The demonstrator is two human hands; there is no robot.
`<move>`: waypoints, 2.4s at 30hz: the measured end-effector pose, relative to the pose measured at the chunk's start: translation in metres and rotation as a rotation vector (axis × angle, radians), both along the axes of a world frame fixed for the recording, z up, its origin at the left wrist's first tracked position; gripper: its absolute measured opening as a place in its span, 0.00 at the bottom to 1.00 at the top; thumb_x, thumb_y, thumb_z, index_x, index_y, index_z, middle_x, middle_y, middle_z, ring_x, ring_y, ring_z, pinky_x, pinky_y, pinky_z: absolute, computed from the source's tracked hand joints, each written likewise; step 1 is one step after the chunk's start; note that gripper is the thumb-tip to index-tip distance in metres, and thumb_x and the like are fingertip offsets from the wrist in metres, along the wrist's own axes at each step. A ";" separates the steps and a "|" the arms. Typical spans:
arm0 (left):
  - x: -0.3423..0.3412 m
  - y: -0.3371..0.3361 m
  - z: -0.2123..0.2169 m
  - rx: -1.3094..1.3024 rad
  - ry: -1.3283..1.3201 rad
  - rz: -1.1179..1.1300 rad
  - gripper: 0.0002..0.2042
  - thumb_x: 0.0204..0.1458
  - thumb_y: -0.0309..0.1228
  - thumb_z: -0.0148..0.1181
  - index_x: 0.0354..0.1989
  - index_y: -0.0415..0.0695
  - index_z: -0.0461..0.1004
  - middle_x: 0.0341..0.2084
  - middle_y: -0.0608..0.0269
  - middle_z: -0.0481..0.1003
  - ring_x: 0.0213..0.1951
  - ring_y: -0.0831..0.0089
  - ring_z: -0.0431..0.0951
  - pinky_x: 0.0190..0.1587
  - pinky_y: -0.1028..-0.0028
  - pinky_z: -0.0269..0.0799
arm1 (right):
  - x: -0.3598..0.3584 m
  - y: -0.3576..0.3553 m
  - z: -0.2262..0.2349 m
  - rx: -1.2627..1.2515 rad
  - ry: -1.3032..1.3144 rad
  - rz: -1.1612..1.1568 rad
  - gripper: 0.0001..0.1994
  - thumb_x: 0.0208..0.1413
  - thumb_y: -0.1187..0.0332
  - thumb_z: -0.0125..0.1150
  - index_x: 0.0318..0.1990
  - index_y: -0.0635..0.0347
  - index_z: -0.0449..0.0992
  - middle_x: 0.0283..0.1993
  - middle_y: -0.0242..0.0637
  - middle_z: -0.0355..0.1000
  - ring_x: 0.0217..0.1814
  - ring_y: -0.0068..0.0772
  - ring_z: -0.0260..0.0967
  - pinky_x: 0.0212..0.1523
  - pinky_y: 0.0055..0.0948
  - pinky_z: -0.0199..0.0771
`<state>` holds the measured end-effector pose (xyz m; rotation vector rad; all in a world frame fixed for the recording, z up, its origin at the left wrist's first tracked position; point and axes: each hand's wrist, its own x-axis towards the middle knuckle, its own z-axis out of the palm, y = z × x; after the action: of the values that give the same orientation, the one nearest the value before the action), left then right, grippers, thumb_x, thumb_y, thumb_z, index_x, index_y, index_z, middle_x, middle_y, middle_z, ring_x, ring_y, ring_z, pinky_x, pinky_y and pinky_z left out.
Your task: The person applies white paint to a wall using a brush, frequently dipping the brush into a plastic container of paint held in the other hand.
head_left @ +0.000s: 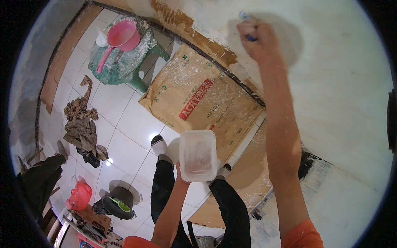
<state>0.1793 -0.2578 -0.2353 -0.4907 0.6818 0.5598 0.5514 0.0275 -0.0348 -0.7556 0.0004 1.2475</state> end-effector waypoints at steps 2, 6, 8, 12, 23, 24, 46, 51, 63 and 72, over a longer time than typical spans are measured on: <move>0.005 0.001 0.004 0.018 0.014 -0.010 0.26 0.57 0.45 0.43 0.57 0.41 0.69 0.50 0.48 0.73 0.50 0.50 0.75 0.52 0.48 0.73 | -0.016 -0.019 0.059 0.153 -0.041 0.089 0.06 0.63 0.76 0.38 0.32 0.61 0.59 0.25 0.27 0.52 0.21 0.16 0.46 0.16 0.18 0.46; 0.008 0.002 0.009 -0.015 -0.030 -0.008 0.25 0.57 0.45 0.42 0.57 0.42 0.69 0.50 0.48 0.73 0.50 0.50 0.75 0.52 0.47 0.73 | -0.036 -0.031 0.073 0.115 -0.281 -0.055 0.11 0.66 0.68 0.40 0.30 0.59 0.60 0.23 0.27 0.52 0.20 0.18 0.46 0.16 0.20 0.45; 0.008 0.000 0.005 -0.044 -0.072 0.051 0.25 0.57 0.45 0.42 0.57 0.42 0.69 0.50 0.48 0.73 0.49 0.50 0.75 0.51 0.47 0.74 | -0.041 -0.029 0.060 -0.010 -0.443 -0.204 0.14 0.68 0.62 0.42 0.29 0.56 0.61 0.21 0.26 0.52 0.19 0.19 0.46 0.16 0.22 0.45; 0.009 -0.004 0.003 -0.007 -0.034 0.018 0.25 0.57 0.45 0.43 0.57 0.42 0.69 0.50 0.48 0.73 0.48 0.50 0.76 0.50 0.48 0.74 | -0.010 -0.029 -0.074 -0.114 -0.765 -0.354 0.15 0.67 0.58 0.45 0.28 0.53 0.63 0.18 0.27 0.55 0.17 0.23 0.52 0.14 0.26 0.47; -0.021 -0.016 -0.017 -0.032 0.140 0.049 0.24 0.55 0.46 0.45 0.52 0.42 0.72 0.45 0.51 0.76 0.43 0.51 0.78 0.46 0.51 0.76 | -0.030 -0.011 -0.189 -0.447 -0.264 -0.123 0.08 0.60 0.76 0.37 0.29 0.55 0.58 0.21 0.28 0.50 0.17 0.20 0.45 0.13 0.21 0.43; -0.018 -0.014 -0.014 -0.057 0.098 0.072 0.24 0.55 0.46 0.46 0.52 0.42 0.72 0.45 0.51 0.76 0.43 0.51 0.78 0.47 0.51 0.76 | -0.025 0.000 -0.161 -0.371 -0.177 -0.122 0.08 0.60 0.77 0.36 0.29 0.55 0.58 0.21 0.27 0.50 0.17 0.20 0.44 0.13 0.22 0.42; -0.014 0.034 -0.017 0.135 0.013 0.091 0.29 0.58 0.52 0.47 0.64 0.49 0.62 0.59 0.57 0.68 0.56 0.55 0.70 0.56 0.50 0.70 | -0.047 0.041 -0.236 -0.194 0.405 -0.221 0.08 0.60 0.72 0.44 0.27 0.53 0.59 0.19 0.27 0.54 0.16 0.20 0.49 0.12 0.21 0.45; -0.017 0.031 -0.014 0.108 0.026 0.104 0.29 0.58 0.52 0.47 0.63 0.48 0.63 0.58 0.57 0.68 0.56 0.55 0.71 0.55 0.50 0.71 | -0.036 0.061 -0.112 -0.173 0.192 -0.161 0.10 0.58 0.78 0.37 0.26 0.54 0.57 0.20 0.26 0.50 0.17 0.18 0.43 0.13 0.19 0.39; -0.012 0.020 -0.011 0.084 0.030 0.077 0.28 0.58 0.50 0.46 0.62 0.47 0.64 0.56 0.55 0.69 0.54 0.54 0.72 0.54 0.50 0.72 | -0.031 0.001 -0.040 -0.056 -0.846 -0.373 0.14 0.68 0.58 0.43 0.31 0.52 0.62 0.21 0.25 0.54 0.18 0.21 0.50 0.16 0.24 0.48; 0.000 0.015 -0.015 0.111 0.018 0.027 0.27 0.58 0.49 0.46 0.61 0.46 0.66 0.55 0.54 0.70 0.53 0.53 0.73 0.53 0.49 0.72 | -0.034 -0.048 -0.170 -0.417 -0.234 -0.128 0.12 0.65 0.66 0.47 0.28 0.54 0.60 0.20 0.26 0.52 0.17 0.19 0.49 0.14 0.23 0.46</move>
<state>0.1790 -0.2427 -0.2500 -0.3925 0.6579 0.6247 0.5178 -0.0210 -0.2050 -1.2412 0.1193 1.0409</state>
